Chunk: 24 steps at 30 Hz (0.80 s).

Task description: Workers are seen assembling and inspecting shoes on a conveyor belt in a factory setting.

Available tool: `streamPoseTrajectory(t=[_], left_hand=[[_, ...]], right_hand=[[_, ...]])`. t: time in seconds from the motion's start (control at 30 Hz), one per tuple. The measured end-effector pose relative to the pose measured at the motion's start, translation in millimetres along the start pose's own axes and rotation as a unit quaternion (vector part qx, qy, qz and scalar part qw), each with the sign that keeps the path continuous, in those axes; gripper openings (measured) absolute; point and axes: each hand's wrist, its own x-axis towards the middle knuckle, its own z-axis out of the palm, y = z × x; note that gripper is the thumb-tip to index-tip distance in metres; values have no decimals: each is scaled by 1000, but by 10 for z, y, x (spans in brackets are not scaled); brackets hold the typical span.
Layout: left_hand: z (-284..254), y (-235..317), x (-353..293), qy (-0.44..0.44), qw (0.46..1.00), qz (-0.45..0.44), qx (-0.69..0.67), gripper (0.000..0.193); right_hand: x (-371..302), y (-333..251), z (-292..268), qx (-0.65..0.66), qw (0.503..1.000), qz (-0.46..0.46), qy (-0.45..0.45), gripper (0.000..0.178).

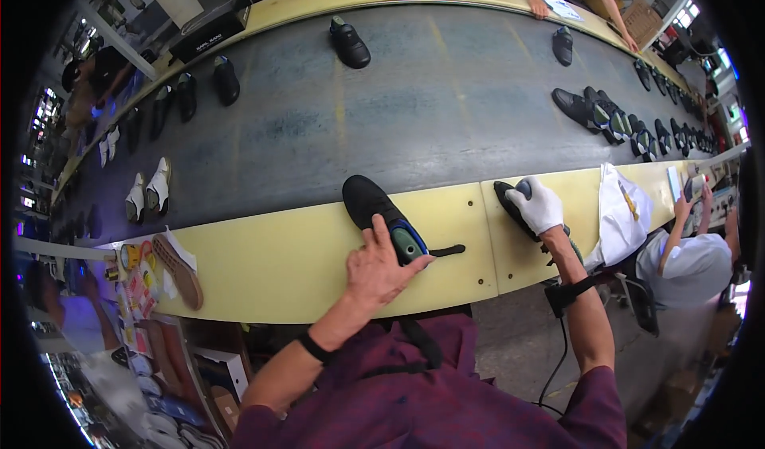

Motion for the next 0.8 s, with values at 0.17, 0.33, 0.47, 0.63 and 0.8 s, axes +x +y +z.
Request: streamPoseTrajectory(t=[0.17,0.33,0.47,0.63,0.8], left_hand=[[168,80,-25,-3,994,-62,-92,126],[287,-536,-289,-3,977,-38,-210,114],[384,-1066,-352,-66,884,4,-463,107],[423,-1088,-341,-29,903,51,-425,99],[388,-1070,-363,-33,925,28,-377,96]], right_hand=[[15,34,42,16,1000,-13,4,41],[-19,49,13,27,999,-30,4,38],[-19,65,-47,39,998,-44,-15,38],[-74,-73,-151,38,995,-36,-80,38],[-503,-897,-268,107,982,-34,-151,38]])
